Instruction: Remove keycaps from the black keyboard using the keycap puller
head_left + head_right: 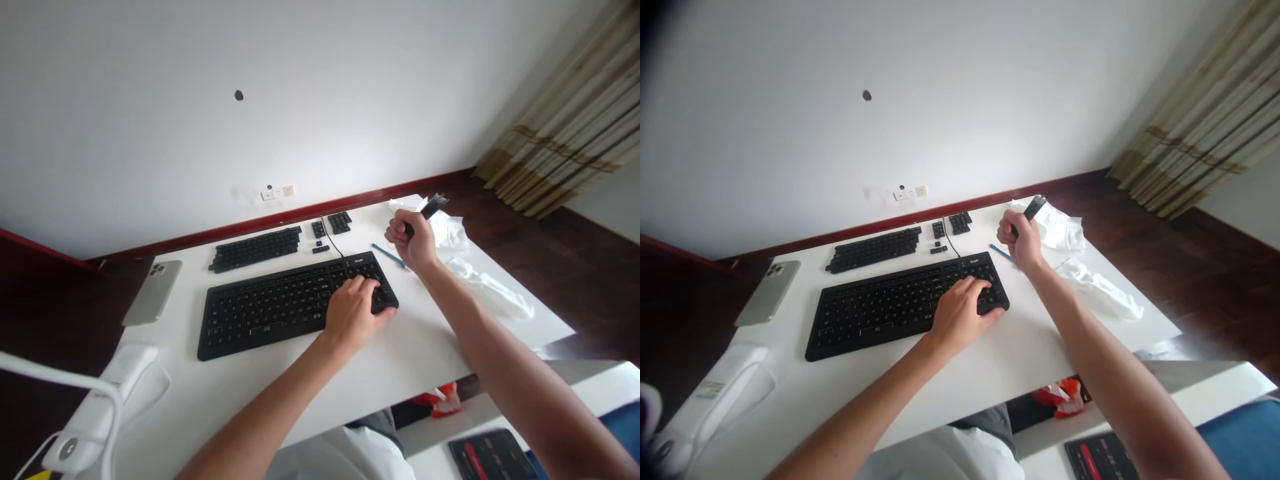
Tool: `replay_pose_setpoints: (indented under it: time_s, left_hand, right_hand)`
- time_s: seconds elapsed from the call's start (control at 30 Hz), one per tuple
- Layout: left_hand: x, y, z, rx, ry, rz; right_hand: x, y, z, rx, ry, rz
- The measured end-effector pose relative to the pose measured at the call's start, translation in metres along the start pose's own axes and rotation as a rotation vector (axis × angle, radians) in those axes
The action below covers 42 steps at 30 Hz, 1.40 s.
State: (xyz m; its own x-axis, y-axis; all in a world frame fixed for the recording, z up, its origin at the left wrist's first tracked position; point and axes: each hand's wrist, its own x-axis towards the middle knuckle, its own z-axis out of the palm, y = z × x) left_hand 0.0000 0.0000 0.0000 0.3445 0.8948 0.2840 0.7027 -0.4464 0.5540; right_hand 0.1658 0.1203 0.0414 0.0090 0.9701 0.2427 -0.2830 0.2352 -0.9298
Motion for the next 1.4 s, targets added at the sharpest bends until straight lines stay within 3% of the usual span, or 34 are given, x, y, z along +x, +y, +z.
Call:
replay_pose_setpoints:
  time_s: [0.17,0.4,0.73,0.9,1.03,1.4]
  left_hand:
    - [0.004,0.001,0.006,0.104,-0.029,-0.028]
    - [0.007,0.0,0.007,0.069,-0.045,-0.023]
    - [0.0,0.0,0.012,0.127,-0.042,0.067]
    - [-0.009,0.001,0.014,0.193,-0.079,0.117]
    - [-0.013,-0.003,0.013,0.177,-0.112,0.126]
    - [-0.014,-0.005,0.017,0.141,-0.122,0.102]
  right_hand:
    - [-0.028,-0.008,0.001,0.25,0.129,0.187]
    - [-0.066,0.017,-0.005,0.376,0.249,0.284]
    - [-0.063,0.027,-0.006,0.325,0.191,0.207]
    - [-0.06,0.04,-0.006,0.206,0.329,0.043]
    - [-0.064,0.047,-0.004,0.085,0.287,-0.031]
    - [-0.066,0.051,-0.007,0.058,0.278,0.044]
